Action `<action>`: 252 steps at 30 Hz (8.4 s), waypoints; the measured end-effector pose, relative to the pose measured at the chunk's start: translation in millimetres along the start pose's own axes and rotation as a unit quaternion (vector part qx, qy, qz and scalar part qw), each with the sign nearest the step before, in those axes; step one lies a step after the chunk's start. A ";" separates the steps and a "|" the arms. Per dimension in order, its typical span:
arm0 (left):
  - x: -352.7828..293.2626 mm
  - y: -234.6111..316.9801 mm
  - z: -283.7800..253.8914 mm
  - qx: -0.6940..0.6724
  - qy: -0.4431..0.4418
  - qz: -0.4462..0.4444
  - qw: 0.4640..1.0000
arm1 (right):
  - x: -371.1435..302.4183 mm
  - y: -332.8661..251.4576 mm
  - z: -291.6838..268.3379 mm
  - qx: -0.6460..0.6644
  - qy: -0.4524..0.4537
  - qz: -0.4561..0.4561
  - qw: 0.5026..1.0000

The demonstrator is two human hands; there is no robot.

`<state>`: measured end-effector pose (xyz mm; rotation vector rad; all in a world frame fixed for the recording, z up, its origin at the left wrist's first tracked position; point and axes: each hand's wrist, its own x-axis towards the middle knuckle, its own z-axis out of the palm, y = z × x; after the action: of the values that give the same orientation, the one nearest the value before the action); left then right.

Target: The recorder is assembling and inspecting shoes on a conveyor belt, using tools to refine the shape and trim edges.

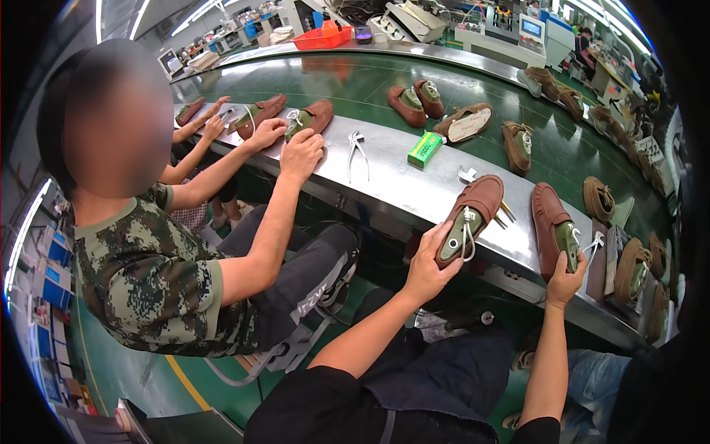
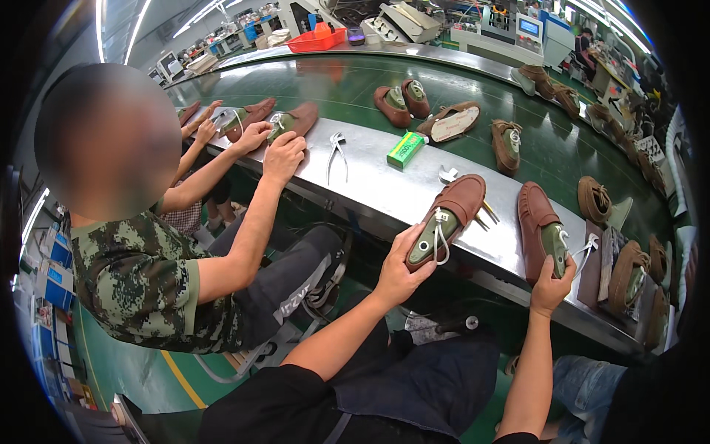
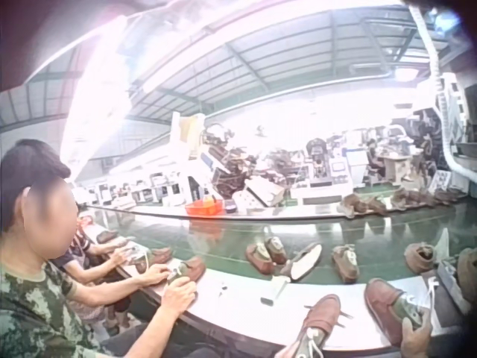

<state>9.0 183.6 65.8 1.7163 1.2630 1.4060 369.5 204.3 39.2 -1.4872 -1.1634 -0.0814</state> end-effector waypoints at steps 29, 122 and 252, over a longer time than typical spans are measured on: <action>145.9 -93.8 -216.3 -0.217 0.390 -0.039 0.894 | -0.2 -17.1 6.5 0.005 0.011 0.013 1.000; -92.3 -11.2 -20.2 -0.202 -0.166 -0.151 0.953 | -193.9 -119.0 -6.6 0.316 -0.585 0.201 0.720; -120.0 -22.7 -37.3 -0.103 -0.214 0.030 0.971 | -227.1 -146.3 -60.9 0.133 -0.573 0.038 0.808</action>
<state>-33.0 77.8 7.9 1.7984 0.8064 1.0749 189.8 -5.5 19.5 -1.2806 -1.9347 1.1466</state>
